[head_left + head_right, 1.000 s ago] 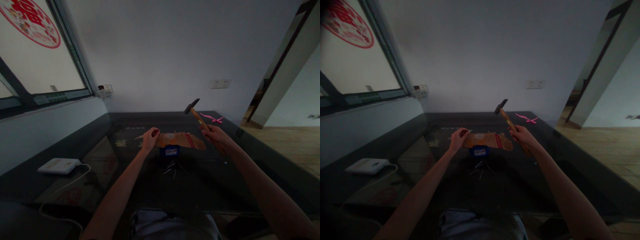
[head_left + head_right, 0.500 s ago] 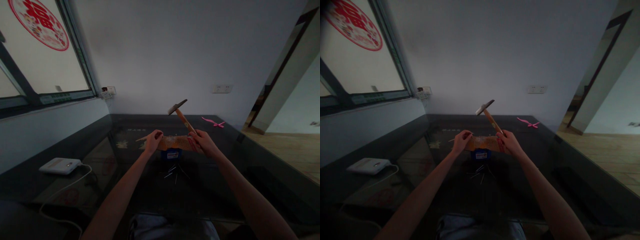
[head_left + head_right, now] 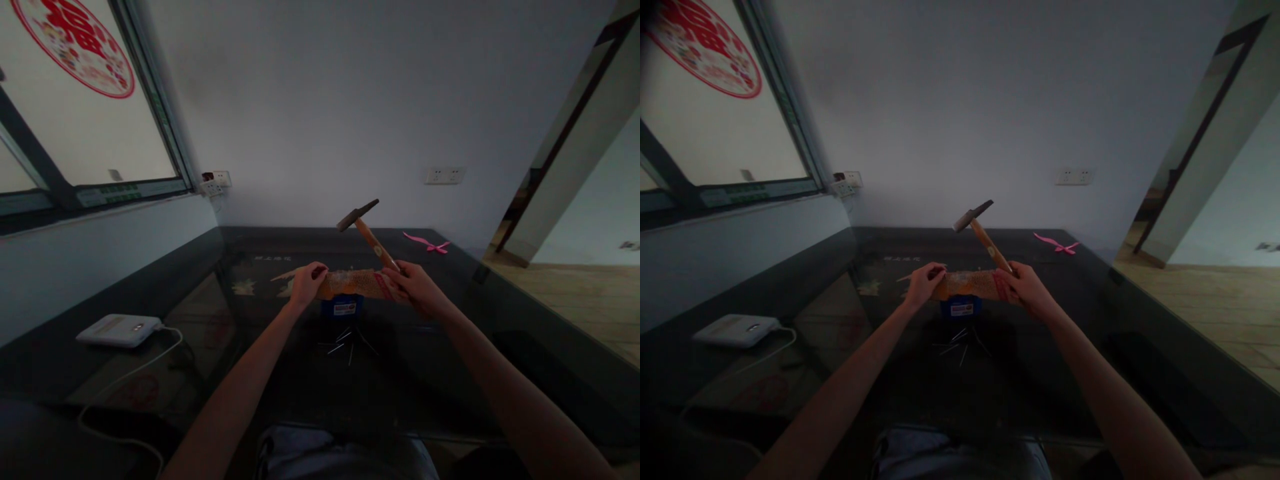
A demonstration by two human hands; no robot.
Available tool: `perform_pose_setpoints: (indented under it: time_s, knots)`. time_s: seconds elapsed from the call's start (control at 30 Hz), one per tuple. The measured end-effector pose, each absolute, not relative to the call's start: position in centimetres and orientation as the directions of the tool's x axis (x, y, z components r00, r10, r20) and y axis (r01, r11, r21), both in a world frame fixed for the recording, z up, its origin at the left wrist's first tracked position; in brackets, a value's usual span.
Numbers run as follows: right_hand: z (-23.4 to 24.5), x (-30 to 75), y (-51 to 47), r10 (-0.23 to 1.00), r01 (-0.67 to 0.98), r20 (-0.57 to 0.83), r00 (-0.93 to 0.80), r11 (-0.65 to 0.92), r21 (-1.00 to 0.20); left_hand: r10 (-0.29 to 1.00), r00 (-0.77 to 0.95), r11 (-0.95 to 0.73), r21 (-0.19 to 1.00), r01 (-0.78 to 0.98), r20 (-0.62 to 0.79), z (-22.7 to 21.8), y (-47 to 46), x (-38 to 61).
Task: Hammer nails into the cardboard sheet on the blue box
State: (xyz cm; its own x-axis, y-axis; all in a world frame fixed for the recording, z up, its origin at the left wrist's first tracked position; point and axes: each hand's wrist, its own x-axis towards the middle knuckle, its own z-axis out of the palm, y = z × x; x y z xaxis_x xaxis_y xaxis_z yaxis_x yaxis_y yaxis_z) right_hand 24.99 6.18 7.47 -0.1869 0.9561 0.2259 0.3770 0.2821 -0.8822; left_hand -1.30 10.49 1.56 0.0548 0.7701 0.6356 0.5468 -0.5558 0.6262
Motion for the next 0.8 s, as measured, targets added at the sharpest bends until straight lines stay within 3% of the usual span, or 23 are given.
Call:
perform_pose_setpoints:
  time_s: [0.17,0.33,0.57,0.8]
  knots:
    - [10.2,26.2,5.6,0.889,0.677,0.328,-0.32,0.457,-0.577,0.78,0.05,-0.532,0.619,0.578,0.623,1.5,10.8,-1.2]
    - [11.4,25.8,5.1,0.842,0.799,0.35,-0.41,0.517,-0.306,0.788,0.025,-0.499,0.613,0.613,0.615,1.4,10.8,-1.0]
    - [10.1,25.6,5.6,0.884,0.859,0.226,-0.409,0.457,-0.23,0.802,0.015,-0.47,0.616,0.632,0.597,1.4,10.7,-0.9]
    - [9.7,25.4,5.1,0.898,0.857,0.204,-0.39,0.435,-0.277,0.793,0.02,-0.477,0.6,0.642,0.609,1.2,11.0,-1.1]
